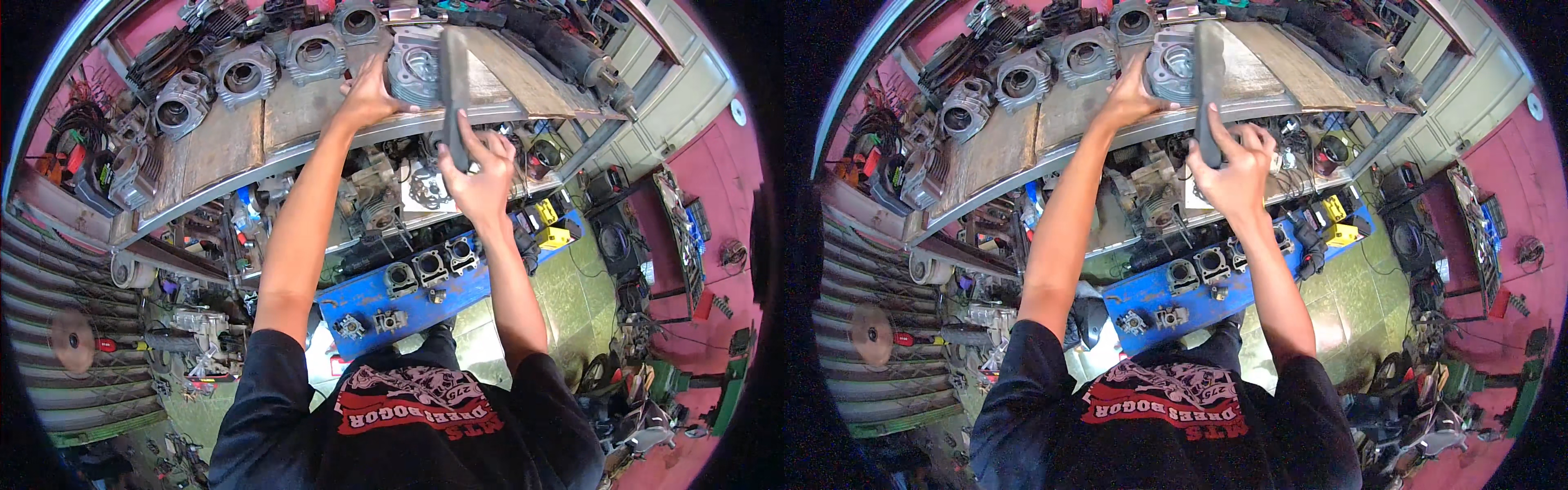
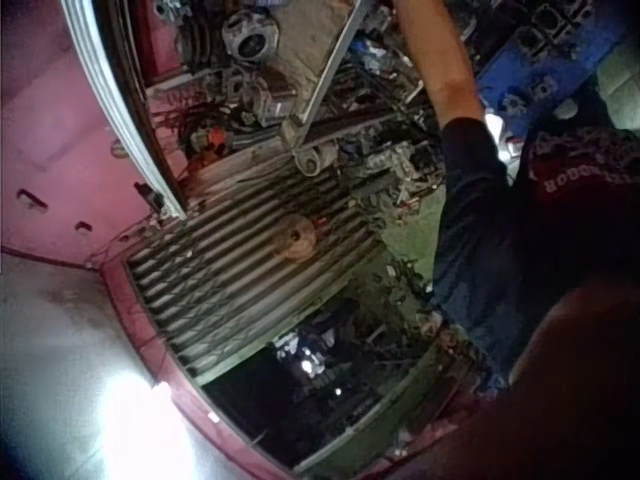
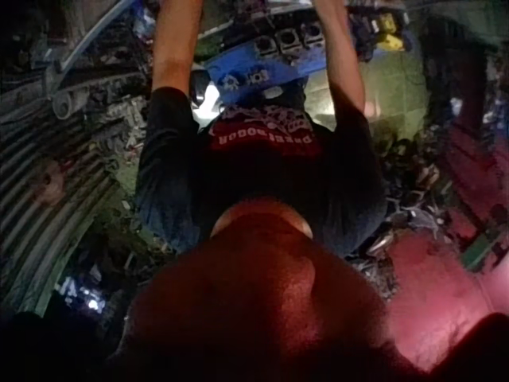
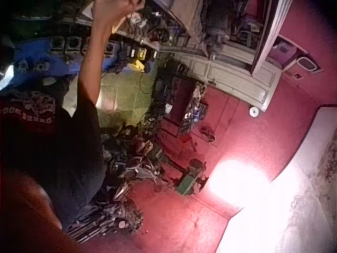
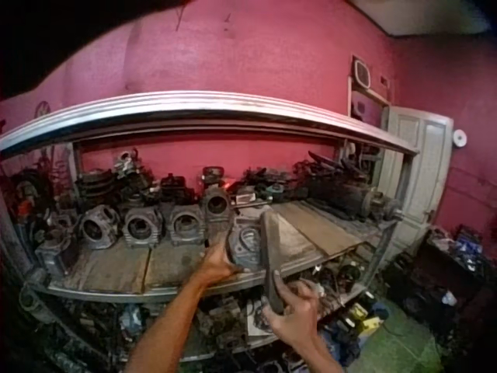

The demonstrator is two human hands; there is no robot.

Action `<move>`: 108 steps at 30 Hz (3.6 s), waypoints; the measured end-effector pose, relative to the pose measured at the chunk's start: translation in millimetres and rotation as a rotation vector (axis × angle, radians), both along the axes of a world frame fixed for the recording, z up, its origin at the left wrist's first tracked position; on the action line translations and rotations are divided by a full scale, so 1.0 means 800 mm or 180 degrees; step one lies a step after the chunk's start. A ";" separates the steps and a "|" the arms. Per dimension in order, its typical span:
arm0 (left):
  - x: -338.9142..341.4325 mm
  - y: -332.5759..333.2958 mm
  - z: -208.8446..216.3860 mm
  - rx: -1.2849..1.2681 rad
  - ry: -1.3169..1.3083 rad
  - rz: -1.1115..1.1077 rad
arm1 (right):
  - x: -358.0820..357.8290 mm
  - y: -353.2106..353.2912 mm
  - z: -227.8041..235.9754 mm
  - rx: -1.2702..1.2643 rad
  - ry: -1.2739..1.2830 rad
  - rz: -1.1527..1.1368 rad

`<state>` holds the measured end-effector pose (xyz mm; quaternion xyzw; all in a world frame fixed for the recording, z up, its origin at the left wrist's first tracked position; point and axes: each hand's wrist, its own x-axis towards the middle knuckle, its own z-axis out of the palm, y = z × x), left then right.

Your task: The person uses a wire brush to scrub the surfaces of several metallic engine cylinder heads placed on a workbench. They systematically clean the faces and edges of each part, rotating them to access different areas, and then place the cleaned items into a blue tray.

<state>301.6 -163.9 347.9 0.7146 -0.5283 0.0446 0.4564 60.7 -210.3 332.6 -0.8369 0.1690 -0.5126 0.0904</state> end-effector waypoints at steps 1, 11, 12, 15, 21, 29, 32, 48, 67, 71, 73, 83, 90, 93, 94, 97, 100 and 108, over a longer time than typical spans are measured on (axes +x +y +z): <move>0.000 0.002 -0.002 -0.0096 -0.0061 -0.0079 | 0.007 0.003 0.008 -0.0016 0.0090 0.0025; 0.016 0.002 -0.019 -0.0541 -0.0479 -0.0358 | 0.023 0.057 0.003 -0.0263 0.0205 0.0123; 0.016 0.004 -0.025 -0.0624 -0.0512 -0.0368 | 0.016 0.065 -0.002 -0.0329 0.0276 0.0176; 0.019 0.002 -0.032 -0.0611 -0.0582 -0.0247 | 0.025 0.062 0.010 -0.0446 0.0225 0.0091; 0.015 0.001 -0.023 -0.0790 -0.0649 -0.0502 | 0.040 0.057 0.020 -0.0400 0.0253 0.0003; 0.021 -0.010 -0.036 -0.0834 -0.0812 -0.0295 | 0.040 0.058 0.029 -0.0419 0.0320 -0.0109; 0.012 -0.006 -0.032 -0.0701 -0.0830 -0.0122 | 0.041 0.056 0.030 -0.0380 0.0315 -0.0116; 0.013 0.001 -0.028 -0.0735 -0.0637 -0.0191 | 0.007 0.072 0.005 -0.0313 0.0277 0.0091; 0.006 0.001 -0.026 -0.0468 -0.0791 0.0078 | 0.037 0.054 0.028 -0.0483 0.0302 -0.0352; 0.012 -0.001 -0.030 -0.0751 -0.0374 -0.0305 | 0.028 0.055 0.016 -0.0369 0.0197 -0.0162; 0.020 -0.001 -0.035 -0.0807 -0.0426 -0.0342 | 0.009 0.074 0.009 -0.0378 0.0306 0.0020; 0.008 -0.002 -0.025 -0.0615 -0.0499 -0.0159 | 0.032 0.046 0.026 -0.0199 0.0230 -0.0259; 0.013 0.002 -0.031 -0.0663 -0.0549 -0.0250 | 0.021 0.065 0.026 -0.0233 0.0414 -0.0140; 0.010 -0.003 -0.025 -0.0640 -0.0556 -0.0226 | 0.046 0.040 0.035 -0.0416 0.0295 -0.0374; 0.011 -0.003 -0.026 -0.0610 -0.0556 -0.0155 | 0.051 0.038 0.035 -0.0373 0.0269 -0.0352; 0.012 0.000 -0.026 -0.0646 -0.0544 -0.0162 | 0.042 0.055 0.026 -0.0225 0.0320 -0.0227; 0.014 0.004 -0.027 -0.0766 -0.0542 -0.0345 | 0.016 0.085 0.006 -0.0419 0.0423 -0.0031; 0.007 0.000 -0.022 -0.0579 -0.0448 -0.0180 | 0.019 0.056 0.015 -0.0352 0.0328 -0.0343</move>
